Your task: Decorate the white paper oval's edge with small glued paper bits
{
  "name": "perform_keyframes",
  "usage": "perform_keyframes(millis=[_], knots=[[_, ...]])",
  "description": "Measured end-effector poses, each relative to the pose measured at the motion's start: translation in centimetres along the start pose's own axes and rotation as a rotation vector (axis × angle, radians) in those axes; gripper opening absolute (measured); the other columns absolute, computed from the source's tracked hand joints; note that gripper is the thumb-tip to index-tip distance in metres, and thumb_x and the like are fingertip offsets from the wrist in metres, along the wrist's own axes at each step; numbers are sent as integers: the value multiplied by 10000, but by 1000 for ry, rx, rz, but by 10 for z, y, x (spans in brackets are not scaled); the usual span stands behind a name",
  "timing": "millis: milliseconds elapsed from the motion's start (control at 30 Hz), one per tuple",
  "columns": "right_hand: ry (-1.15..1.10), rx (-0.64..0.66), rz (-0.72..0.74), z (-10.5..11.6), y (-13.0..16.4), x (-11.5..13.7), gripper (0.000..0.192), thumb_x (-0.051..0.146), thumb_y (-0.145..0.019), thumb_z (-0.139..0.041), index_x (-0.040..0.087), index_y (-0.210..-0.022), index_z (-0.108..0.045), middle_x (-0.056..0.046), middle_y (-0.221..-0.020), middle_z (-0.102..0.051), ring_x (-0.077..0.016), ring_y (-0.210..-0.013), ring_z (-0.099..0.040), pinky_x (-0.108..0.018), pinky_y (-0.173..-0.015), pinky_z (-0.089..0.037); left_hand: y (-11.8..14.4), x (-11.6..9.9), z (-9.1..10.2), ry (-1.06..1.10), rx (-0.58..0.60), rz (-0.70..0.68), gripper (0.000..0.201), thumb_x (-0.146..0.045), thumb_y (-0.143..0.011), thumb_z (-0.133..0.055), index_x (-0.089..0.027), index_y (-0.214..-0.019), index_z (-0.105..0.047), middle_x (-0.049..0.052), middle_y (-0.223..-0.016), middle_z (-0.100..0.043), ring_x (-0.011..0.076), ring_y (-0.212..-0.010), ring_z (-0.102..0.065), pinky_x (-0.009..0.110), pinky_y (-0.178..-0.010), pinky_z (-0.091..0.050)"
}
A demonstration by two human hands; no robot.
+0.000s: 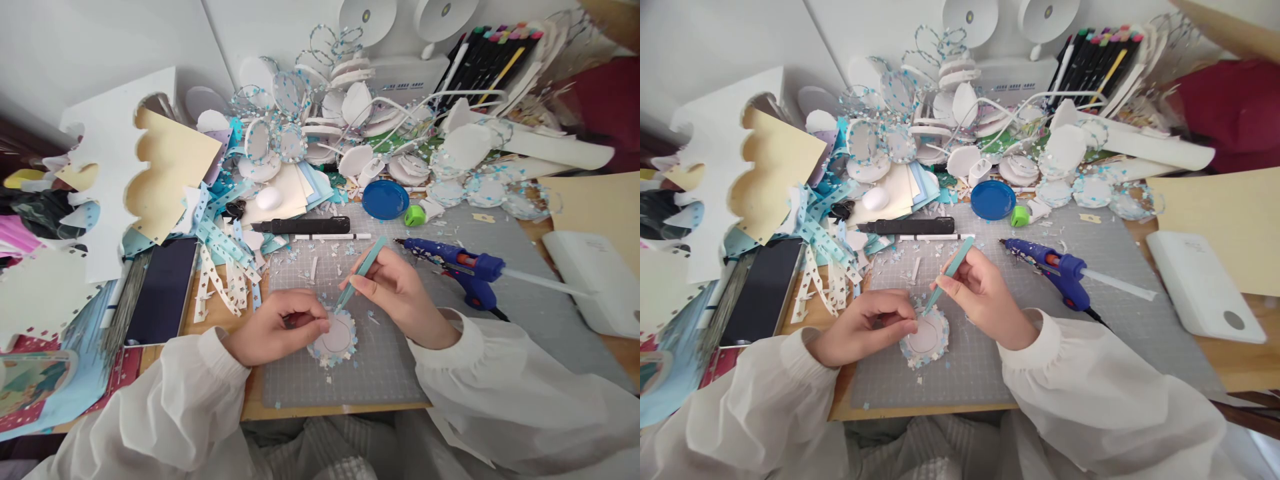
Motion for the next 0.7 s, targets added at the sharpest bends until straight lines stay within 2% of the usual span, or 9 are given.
perform_keyframes(millis=[333,700], knots=[[-120,-84,53,5,-2,-2,206,364,-814,-683,214,-813,-542,6,-750,-599,-167,-738,-662,-281,-602,-486,0,0,1,24,-5,14,192,-204,-861,-591,-117,-694,-632,-17,-626,-459,78,-543,-381,217,-492,-287],[-40,-12,16,-2,0,-2,207,384,-817,-679,235,-823,-535,-13,-777,-657,-168,-728,-649,-315,-633,-528,0,0,1,8,-4,19,204,-227,-866,-592,-121,-695,-626,-17,-634,-460,73,-543,-384,210,-492,-295]])
Point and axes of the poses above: each hand's wrist, its own y-axis away from the middle knuckle, its own z-axis out of the back of the hand, x = y × z, the point moved 3 cm from there along -y, towards the middle knuckle
